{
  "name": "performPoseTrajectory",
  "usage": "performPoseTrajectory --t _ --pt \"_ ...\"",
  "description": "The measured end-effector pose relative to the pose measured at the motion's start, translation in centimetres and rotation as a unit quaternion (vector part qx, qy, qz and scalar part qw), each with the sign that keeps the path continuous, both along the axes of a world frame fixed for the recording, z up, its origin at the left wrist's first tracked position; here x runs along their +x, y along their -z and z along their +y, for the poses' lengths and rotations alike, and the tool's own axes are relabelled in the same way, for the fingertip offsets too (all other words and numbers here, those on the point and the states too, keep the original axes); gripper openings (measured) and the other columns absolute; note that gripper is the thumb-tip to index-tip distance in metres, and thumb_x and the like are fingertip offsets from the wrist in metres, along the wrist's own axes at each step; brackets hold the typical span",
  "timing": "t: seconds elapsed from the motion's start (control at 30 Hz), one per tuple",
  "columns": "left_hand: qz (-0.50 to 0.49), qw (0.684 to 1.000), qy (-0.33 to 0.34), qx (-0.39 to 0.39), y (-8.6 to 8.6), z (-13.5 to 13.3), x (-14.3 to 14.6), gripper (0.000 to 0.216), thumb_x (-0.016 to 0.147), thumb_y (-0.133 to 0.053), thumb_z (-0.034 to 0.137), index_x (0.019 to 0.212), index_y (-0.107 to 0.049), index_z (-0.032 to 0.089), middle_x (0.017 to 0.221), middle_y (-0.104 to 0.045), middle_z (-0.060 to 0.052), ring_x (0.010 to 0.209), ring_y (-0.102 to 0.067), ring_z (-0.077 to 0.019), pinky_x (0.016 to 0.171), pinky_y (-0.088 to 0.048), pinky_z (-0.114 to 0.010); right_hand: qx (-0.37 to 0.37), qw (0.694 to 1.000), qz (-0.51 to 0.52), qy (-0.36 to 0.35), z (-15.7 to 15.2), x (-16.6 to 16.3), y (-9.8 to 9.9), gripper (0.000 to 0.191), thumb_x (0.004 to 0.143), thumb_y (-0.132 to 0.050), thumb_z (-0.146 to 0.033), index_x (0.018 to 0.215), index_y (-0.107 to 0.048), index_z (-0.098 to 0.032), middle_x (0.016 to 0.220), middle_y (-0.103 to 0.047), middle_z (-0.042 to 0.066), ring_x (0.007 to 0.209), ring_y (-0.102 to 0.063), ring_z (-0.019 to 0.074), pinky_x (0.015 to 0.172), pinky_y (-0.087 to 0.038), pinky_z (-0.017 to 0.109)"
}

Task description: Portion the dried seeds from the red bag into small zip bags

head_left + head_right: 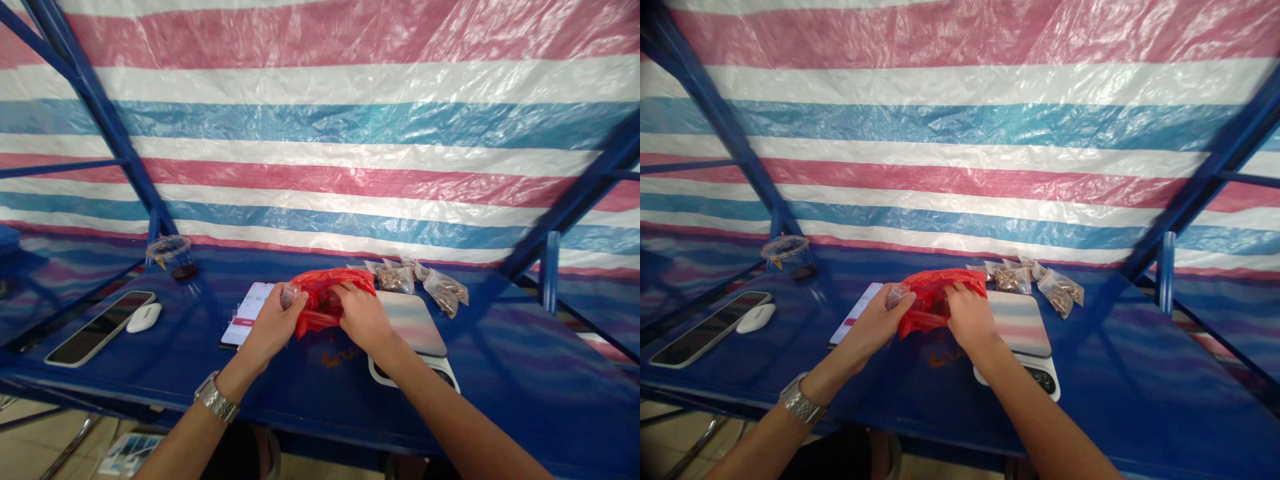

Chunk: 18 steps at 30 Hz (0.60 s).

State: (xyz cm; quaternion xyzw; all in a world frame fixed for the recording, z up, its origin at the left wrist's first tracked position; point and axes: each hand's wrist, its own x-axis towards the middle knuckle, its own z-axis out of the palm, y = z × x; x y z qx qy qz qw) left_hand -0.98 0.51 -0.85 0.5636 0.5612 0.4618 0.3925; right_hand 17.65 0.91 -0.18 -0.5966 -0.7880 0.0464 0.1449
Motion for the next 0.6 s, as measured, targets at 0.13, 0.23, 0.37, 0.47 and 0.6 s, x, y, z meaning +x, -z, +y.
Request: performPoseTrajectory --t 0.13,0.23,0.37,0.47,0.6 --pt "0.008 1.000 0.002 0.014 -0.4 -0.3 0.6 0.024 0.086 -0.068 0.040 0.097 -0.063 0.020 0.080 -0.068 0.000 0.075 -0.065 -0.0173 0.072 -0.049 -0.028 -0.006 0.999 -0.035 0.017 -0.3 0.0 -1.0 0.061 0.081 -0.051 0.004 0.137 -0.062 -0.019 0.145 -0.061 0.015 0.115 -0.069 0.0278 0.098 -0.050 0.040" --pt "-0.003 1.000 0.010 0.004 -0.1 -0.6 1.3 0.023 0.087 -0.067 0.039 0.100 -0.061 0.020 0.080 -0.067 0.001 0.074 -0.065 -0.0158 0.072 -0.049 -0.027 -0.011 0.999 -0.044 0.005 -0.4 0.0 -1.4 0.057 0.085 -0.047 0.003 0.133 -0.065 -0.021 0.142 -0.063 0.013 0.116 -0.069 0.0265 0.098 -0.050 0.040" --pt "-0.052 0.998 0.007 -0.036 0.6 -1.0 2.1 0.029 0.089 -0.066 0.041 0.107 -0.059 0.020 0.088 -0.069 -0.002 0.081 -0.067 -0.0161 0.078 -0.052 -0.028 0.006 0.999 -0.033 -0.013 -0.3 0.5 -1.4 0.054 0.084 -0.047 0.001 0.126 -0.069 -0.024 0.137 -0.067 0.008 0.109 -0.071 0.0254 0.090 -0.051 0.037" --pt "-0.111 0.992 -0.008 -0.054 0.7 -1.0 2.3 0.033 0.088 -0.067 0.045 0.108 -0.059 0.020 0.095 -0.070 -0.004 0.086 -0.069 -0.0172 0.079 -0.054 -0.030 0.007 0.999 -0.030 -0.019 -0.3 1.1 -1.2 0.053 0.083 -0.048 0.000 0.124 -0.070 -0.026 0.136 -0.067 0.006 0.101 -0.072 0.0241 0.087 -0.051 0.036" --pt "-0.118 0.993 -0.024 -0.017 0.2 -0.8 2.2 0.035 0.089 -0.064 0.046 0.111 -0.058 0.020 0.098 -0.069 -0.005 0.089 -0.067 -0.0180 0.082 -0.054 -0.031 0.010 0.998 -0.023 -0.054 -0.4 1.5 -1.0 0.053 0.084 -0.047 0.001 0.123 -0.070 -0.027 0.135 -0.066 0.006 0.105 -0.070 0.0233 0.088 -0.050 0.035"
